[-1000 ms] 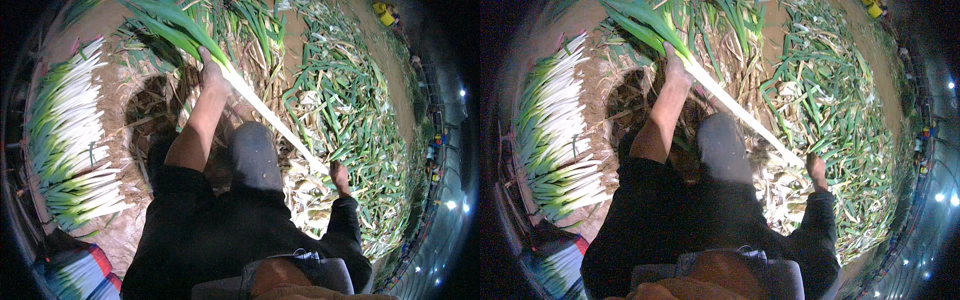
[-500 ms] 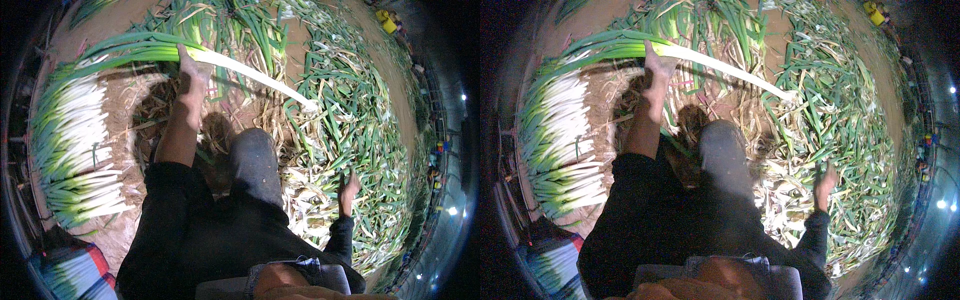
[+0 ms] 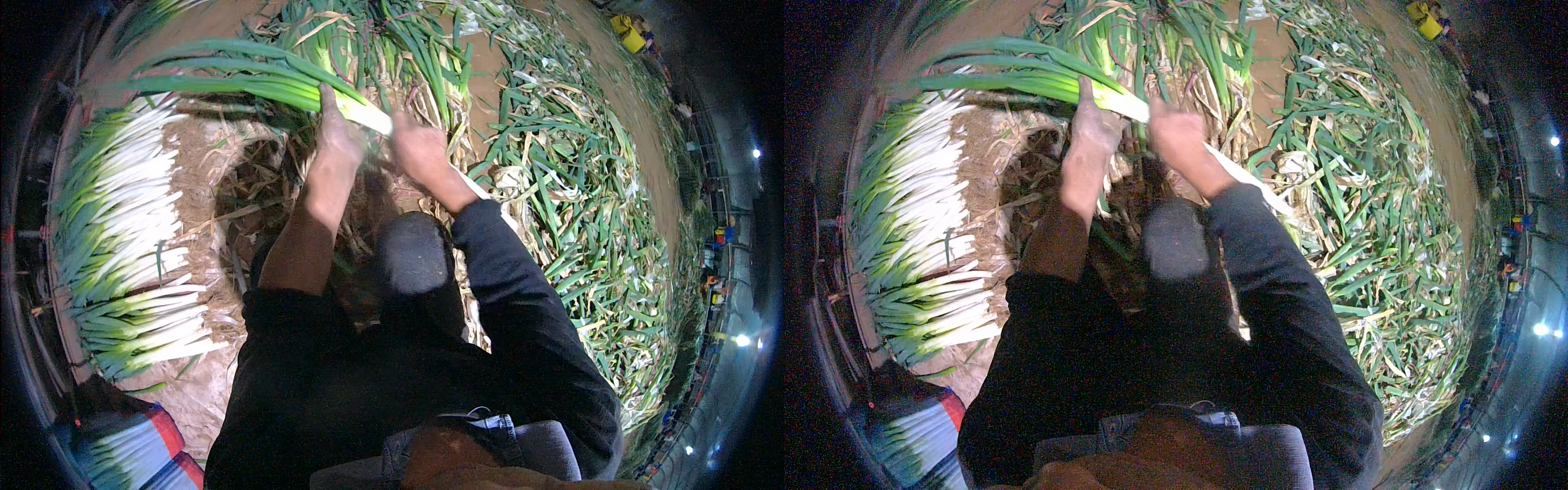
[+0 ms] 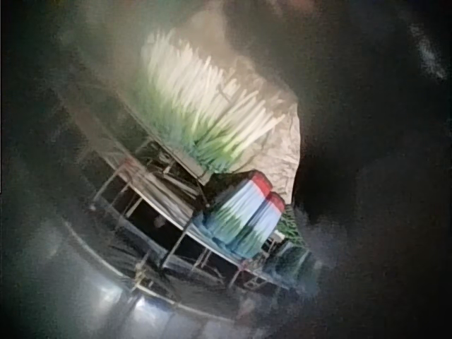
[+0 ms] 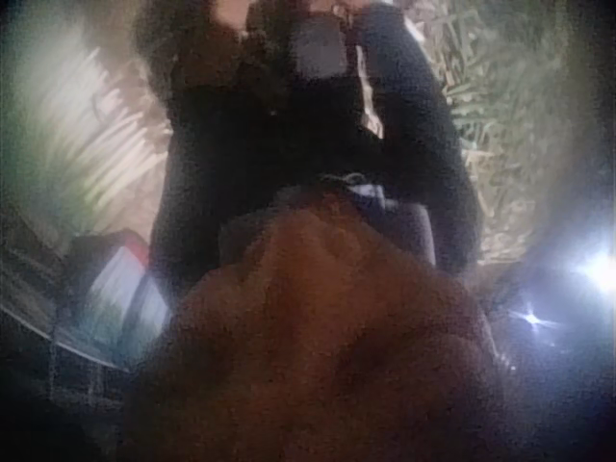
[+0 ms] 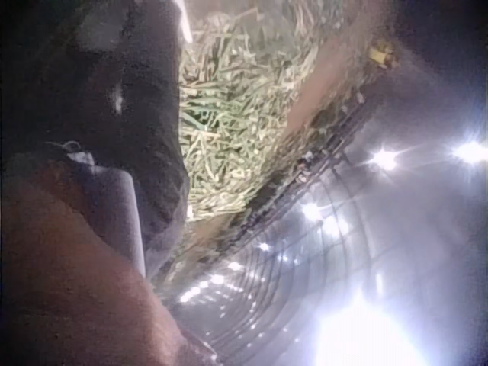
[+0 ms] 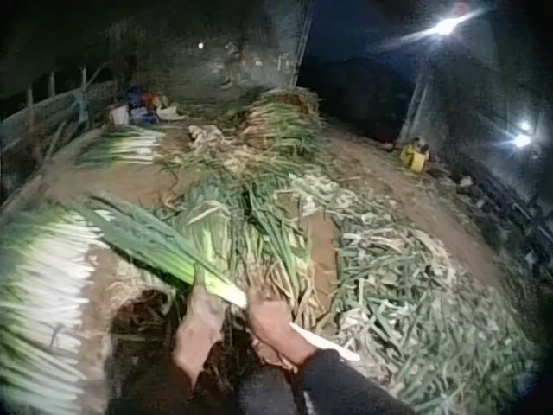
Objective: The person repeatedly picks up long green vegetables, uses a knife to trim the root ends, and places the trimmed vegetables into a pile. The person works continuously, handling each vegetable one at a time.
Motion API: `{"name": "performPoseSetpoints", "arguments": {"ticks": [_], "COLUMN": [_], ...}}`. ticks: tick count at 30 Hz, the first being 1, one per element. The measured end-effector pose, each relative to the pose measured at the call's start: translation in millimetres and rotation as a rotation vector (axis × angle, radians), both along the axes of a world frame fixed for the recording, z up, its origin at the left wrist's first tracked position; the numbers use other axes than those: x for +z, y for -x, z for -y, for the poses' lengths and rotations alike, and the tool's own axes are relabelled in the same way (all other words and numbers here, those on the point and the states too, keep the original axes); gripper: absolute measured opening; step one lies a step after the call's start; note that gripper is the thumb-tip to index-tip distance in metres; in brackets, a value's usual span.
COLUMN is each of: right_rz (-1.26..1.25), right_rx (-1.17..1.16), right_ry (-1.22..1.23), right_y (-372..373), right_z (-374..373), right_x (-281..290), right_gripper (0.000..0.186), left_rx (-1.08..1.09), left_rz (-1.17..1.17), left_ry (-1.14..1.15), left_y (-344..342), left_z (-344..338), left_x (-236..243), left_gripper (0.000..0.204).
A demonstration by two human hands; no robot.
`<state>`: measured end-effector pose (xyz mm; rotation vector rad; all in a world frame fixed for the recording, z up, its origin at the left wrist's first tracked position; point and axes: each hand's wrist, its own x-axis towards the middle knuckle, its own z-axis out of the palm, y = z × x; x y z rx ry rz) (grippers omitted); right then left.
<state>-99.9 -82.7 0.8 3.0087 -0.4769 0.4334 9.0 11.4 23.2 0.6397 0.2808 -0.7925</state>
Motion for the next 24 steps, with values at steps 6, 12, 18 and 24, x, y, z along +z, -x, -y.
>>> {"name": "performPoseSetpoints", "arguments": {"ticks": [6,12,18,24], "right_rz": [-0.154,0.065,-0.179,0.303], "right_rx": [-0.304,-0.498,-0.911,-0.575], "right_ry": [-0.253,-0.477,-0.493,-0.866], "right_y": [272,364,432,329], "right_z": [97,63,72,8], "right_x": [-90,-75,-41,43], "right_gripper": [0.026,0.035,0.04,0.068], "left_rx": [0.123,0.113,-0.065,-0.079], "left_rz": [0.016,-0.003,-0.058,-0.019], "left_ry": [0.079,0.288,0.363,0.494], "left_y": [-49,-43,-40,-27], "left_z": [-5,-4,3,-4], "left_x": [5,-12,-37,-26], "left_gripper": [0.056,0.041,0.041,0.037]}}
